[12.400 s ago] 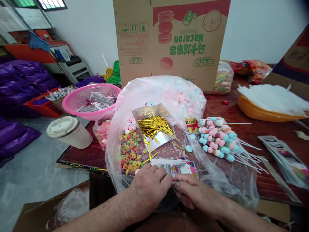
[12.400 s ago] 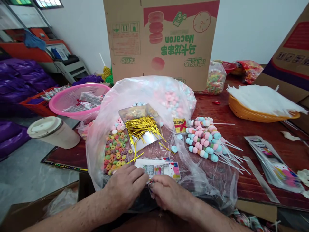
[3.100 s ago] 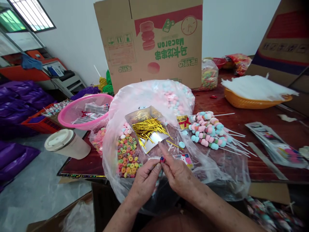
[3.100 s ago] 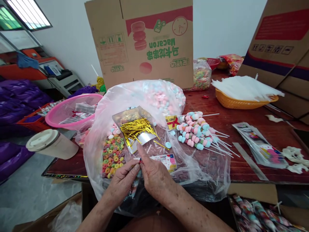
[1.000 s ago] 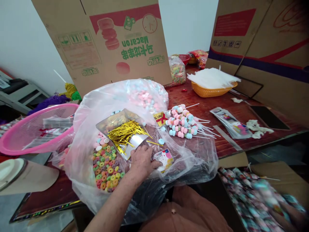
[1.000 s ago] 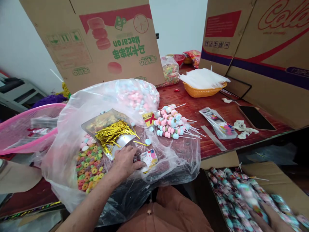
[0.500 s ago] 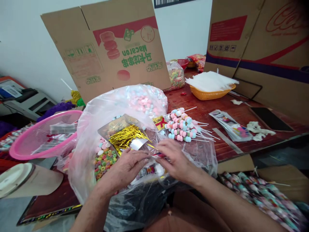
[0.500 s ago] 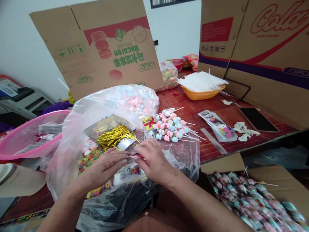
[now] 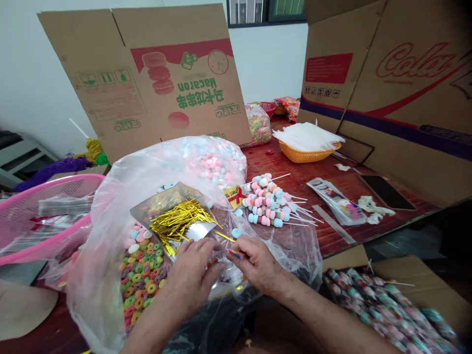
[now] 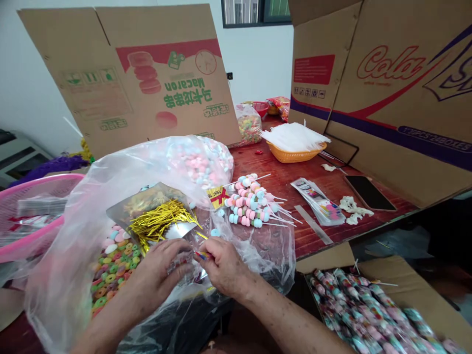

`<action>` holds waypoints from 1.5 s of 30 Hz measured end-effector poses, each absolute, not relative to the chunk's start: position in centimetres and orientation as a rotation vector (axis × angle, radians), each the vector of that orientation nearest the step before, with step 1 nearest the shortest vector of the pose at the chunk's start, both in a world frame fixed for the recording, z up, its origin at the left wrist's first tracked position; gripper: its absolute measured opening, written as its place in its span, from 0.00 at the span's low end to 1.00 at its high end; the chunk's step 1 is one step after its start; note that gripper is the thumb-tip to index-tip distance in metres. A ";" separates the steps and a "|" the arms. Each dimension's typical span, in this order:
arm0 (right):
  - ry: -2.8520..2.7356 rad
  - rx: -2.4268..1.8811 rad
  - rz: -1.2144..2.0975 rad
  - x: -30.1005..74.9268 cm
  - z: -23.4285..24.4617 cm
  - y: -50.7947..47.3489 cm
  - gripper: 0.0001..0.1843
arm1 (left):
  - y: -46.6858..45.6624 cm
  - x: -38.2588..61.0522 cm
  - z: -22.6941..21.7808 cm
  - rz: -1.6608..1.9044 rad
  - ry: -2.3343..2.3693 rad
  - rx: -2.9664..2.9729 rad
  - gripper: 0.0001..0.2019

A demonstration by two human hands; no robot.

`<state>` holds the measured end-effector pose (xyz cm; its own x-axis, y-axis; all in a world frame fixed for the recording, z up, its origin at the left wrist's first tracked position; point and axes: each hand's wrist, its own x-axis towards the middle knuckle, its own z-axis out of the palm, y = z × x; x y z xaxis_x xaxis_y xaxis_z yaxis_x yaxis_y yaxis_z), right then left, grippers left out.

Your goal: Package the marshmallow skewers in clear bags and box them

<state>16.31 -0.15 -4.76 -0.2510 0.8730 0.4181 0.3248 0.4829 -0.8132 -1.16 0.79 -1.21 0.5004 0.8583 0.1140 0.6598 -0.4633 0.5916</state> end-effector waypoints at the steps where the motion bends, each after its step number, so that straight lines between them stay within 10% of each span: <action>1: -1.762 -1.050 0.753 16.2 -4.8 -0.5 0.14 | 0.3 -0.8 -1.5 0.611 1.280 2.200 0.13; 10: -1.834 -1.632 0.531 20.6 -6.6 -1.2 0.29 | -1.0 0.3 -4.3 0.800 1.201 1.990 0.07; 16: -1.866 -1.943 0.080 27.7 -8.3 1.1 0.13 | -0.7 -1.8 -4.2 0.975 1.211 1.927 0.06; 45: -2.115 -1.207 -0.136 29.3 -3.0 -5.6 0.12 | -0.2 -3.3 -2.2 1.062 1.025 2.600 0.06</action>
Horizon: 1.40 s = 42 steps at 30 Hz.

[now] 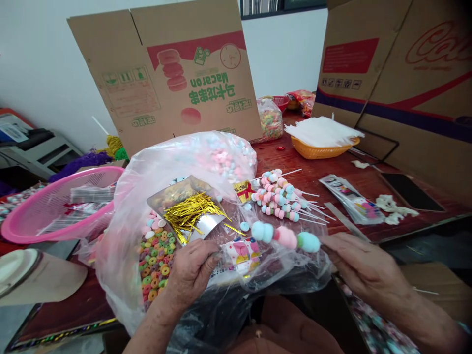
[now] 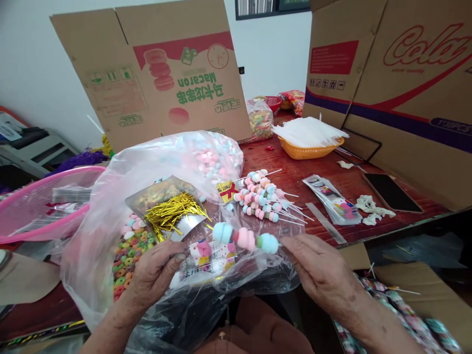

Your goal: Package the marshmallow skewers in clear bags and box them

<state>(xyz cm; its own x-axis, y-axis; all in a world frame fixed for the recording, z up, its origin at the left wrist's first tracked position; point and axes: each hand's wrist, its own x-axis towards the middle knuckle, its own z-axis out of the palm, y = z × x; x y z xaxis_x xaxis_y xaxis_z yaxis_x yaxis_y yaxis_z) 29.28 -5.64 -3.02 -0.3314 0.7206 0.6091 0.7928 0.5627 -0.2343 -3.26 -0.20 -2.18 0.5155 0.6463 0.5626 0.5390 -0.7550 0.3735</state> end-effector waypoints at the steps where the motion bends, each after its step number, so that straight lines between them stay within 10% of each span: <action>1: -2.132 -1.198 -0.114 28.9 -3.3 -5.8 0.12 | -0.2 -3.1 -2.2 1.064 1.047 2.602 0.06; 12: -1.973 -1.244 0.106 28.9 -4.4 -6.4 0.11 | -0.2 -3.3 -2.9 0.929 1.096 2.690 0.10; 22: -0.872 -1.150 1.457 17.8 -5.2 -4.6 0.18 | -1.2 -0.1 -3.1 0.922 1.090 2.890 0.10; 42: -1.222 -1.192 1.413 22.2 -4.5 -4.1 0.20 | -1.2 -3.4 -3.1 1.015 1.091 2.407 0.08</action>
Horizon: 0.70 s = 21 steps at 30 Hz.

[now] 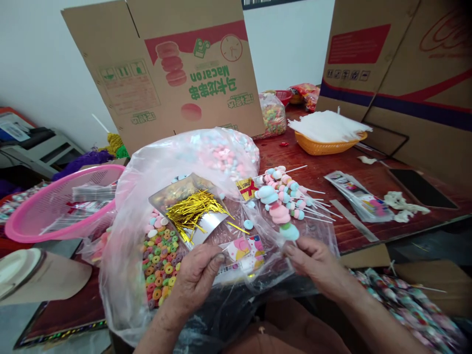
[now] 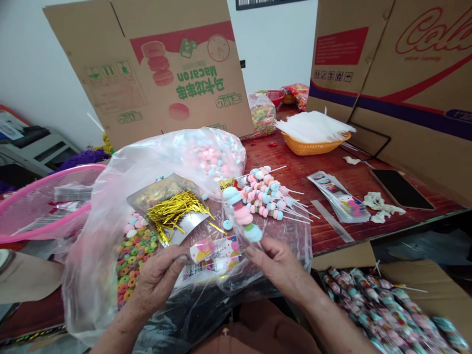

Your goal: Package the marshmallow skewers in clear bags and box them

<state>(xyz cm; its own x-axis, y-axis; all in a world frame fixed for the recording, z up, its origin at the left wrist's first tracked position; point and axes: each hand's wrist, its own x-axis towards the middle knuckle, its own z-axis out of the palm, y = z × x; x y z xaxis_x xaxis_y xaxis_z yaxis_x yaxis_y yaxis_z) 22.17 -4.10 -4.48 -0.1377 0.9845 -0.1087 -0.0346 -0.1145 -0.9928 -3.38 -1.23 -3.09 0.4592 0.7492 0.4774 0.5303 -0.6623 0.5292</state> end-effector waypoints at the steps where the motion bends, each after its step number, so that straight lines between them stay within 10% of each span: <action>1: -1.320 -1.243 1.317 23.1 -4.2 -4.3 0.18 | -1.3 -3.6 -3.0 1.005 1.095 2.394 0.08; 9: -1.922 -1.239 0.553 27.0 -2.4 -6.1 0.13 | -0.8 -3.6 -2.5 1.034 1.005 2.417 0.07; 21: -2.190 -1.178 0.276 27.6 -2.8 -6.1 0.15 | 0.1 -2.6 -1.2 0.687 0.884 2.749 0.09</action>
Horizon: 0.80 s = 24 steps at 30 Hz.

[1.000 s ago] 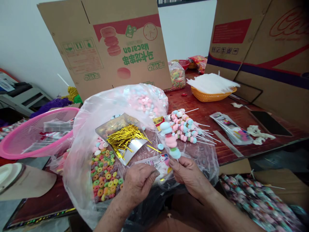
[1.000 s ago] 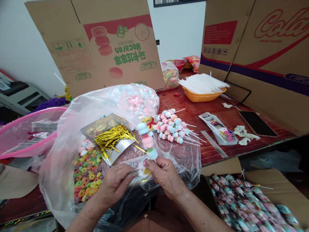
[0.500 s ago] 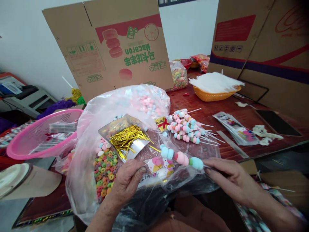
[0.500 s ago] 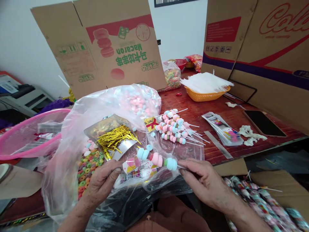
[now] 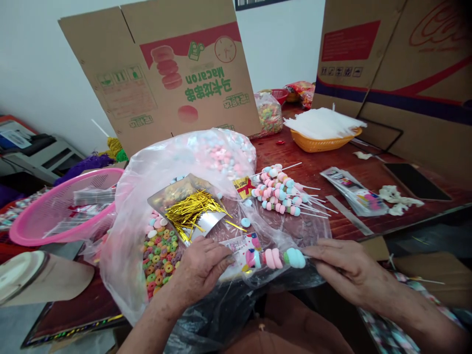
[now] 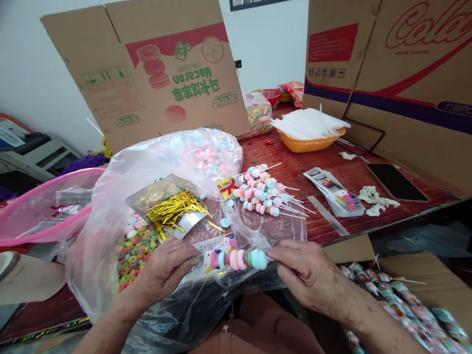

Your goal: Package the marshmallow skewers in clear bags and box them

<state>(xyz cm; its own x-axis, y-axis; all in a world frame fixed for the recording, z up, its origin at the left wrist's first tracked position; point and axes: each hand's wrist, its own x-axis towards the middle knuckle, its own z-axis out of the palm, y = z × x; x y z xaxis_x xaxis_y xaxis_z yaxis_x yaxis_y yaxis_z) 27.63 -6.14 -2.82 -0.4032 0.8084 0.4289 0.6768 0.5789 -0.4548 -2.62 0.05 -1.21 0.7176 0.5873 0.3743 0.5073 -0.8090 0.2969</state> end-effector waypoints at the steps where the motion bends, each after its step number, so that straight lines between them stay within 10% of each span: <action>1: -2.183 -1.170 0.316 27.5 -2.8 -6.0 0.15 | 0.2 -2.5 -1.1 0.665 0.903 2.767 0.10; 8: -2.133 -1.195 0.452 26.8 -2.8 -5.8 0.14 | 0.7 -1.7 -0.5 0.377 0.933 2.782 0.29; 14: -2.244 -1.143 0.410 26.4 -2.2 -5.6 0.16 | 1.2 -0.3 -0.3 0.147 0.796 2.594 0.15; 24: -2.398 -1.132 0.295 24.7 -2.5 -5.0 0.13 | 1.7 3.1 0.1 -0.163 0.827 2.440 0.20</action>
<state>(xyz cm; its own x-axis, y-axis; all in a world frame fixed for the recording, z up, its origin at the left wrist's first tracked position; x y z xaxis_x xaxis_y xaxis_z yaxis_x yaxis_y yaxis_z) 24.68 -5.00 -2.54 -0.5498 0.7711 0.3212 0.6704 0.6367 -0.3811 3.08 1.68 0.07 0.8029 0.5259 -0.2806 0.5931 -0.6577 0.4644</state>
